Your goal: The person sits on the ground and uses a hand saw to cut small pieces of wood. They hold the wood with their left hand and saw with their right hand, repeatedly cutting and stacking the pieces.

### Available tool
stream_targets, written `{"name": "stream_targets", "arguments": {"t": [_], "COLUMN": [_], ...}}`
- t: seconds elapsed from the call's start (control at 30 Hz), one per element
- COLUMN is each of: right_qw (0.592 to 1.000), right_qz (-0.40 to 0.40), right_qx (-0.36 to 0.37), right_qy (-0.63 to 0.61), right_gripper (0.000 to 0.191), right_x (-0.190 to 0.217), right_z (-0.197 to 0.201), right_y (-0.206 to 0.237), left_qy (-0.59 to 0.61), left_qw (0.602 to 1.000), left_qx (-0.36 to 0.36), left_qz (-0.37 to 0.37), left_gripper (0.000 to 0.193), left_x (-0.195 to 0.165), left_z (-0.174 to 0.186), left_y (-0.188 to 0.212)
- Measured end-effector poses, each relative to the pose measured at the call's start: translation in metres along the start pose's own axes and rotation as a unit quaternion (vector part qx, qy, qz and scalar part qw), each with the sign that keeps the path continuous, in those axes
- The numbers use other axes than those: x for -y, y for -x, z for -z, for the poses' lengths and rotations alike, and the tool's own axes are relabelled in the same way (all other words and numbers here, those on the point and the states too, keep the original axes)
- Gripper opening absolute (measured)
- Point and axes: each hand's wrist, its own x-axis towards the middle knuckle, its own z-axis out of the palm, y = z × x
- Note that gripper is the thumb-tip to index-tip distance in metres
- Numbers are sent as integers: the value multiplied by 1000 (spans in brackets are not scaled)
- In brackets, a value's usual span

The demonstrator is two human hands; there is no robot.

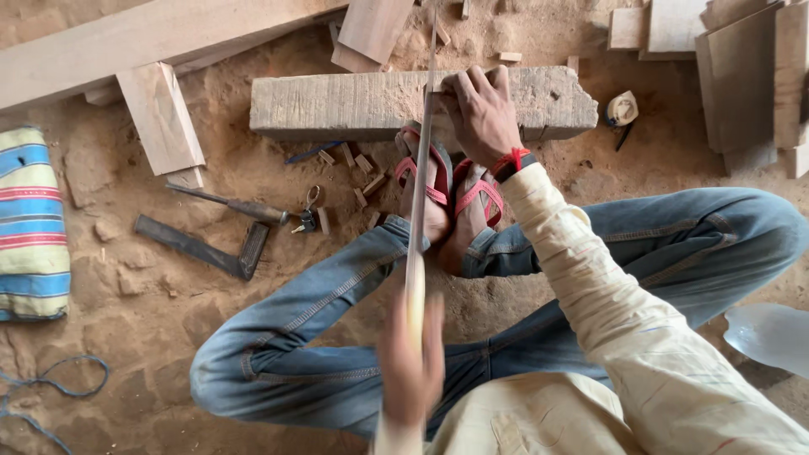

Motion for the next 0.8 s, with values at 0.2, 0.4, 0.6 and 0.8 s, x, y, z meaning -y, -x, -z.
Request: {"name": "stream_targets", "arguments": {"t": [0.2,0.4,0.6,0.8], "right_qw": [999,997,996,996], "right_qz": [12,-36,5,29], "right_qx": [-20,40,47,-9], "right_qy": [42,47,76,85], "right_gripper": [18,21,21,23], "right_x": [1,-7,-18,-10], "right_z": [-2,-7,-15,-10], "right_y": [-4,2,1,-3], "left_qy": [-22,22,-46,4], "left_qw": [979,999,992,977], "left_qx": [-61,-30,-71,-69], "left_qz": [-195,-3,-92,-201], "left_gripper": [40,42,43,38], "left_x": [-32,-2,9,-48], "left_z": [-48,-5,2,-46], "left_y": [-173,6,43,-164]}}
